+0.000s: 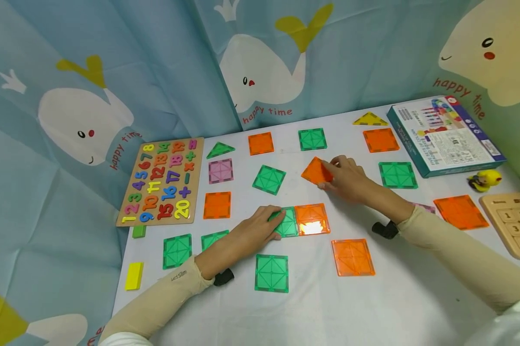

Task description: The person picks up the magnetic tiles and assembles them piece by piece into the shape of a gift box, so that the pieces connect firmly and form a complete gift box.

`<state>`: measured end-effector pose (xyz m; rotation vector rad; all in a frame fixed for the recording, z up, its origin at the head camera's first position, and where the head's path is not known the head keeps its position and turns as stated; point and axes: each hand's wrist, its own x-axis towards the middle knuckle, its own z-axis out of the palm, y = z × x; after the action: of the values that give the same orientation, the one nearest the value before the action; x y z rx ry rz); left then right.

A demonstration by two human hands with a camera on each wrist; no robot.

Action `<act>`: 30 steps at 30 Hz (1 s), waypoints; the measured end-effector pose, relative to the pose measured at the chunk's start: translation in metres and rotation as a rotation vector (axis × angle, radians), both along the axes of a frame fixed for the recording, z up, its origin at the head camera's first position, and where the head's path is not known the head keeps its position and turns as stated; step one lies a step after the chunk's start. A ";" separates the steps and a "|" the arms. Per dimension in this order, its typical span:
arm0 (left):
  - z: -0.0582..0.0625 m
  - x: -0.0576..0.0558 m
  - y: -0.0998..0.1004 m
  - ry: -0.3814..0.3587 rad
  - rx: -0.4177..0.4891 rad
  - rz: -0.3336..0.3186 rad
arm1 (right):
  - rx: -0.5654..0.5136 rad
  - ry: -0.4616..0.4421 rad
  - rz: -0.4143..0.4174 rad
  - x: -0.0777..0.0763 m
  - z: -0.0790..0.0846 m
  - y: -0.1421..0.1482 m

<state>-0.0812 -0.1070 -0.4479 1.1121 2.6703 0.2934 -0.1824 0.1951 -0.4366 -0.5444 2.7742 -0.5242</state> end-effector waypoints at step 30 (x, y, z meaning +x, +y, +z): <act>0.002 -0.037 -0.009 -0.195 0.121 0.089 | 0.050 -0.012 0.354 0.065 0.005 -0.014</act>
<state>-0.1185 -0.1162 -0.4462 0.9448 2.5600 0.5570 -0.1173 0.1809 -0.4312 -0.9892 2.5861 -0.3736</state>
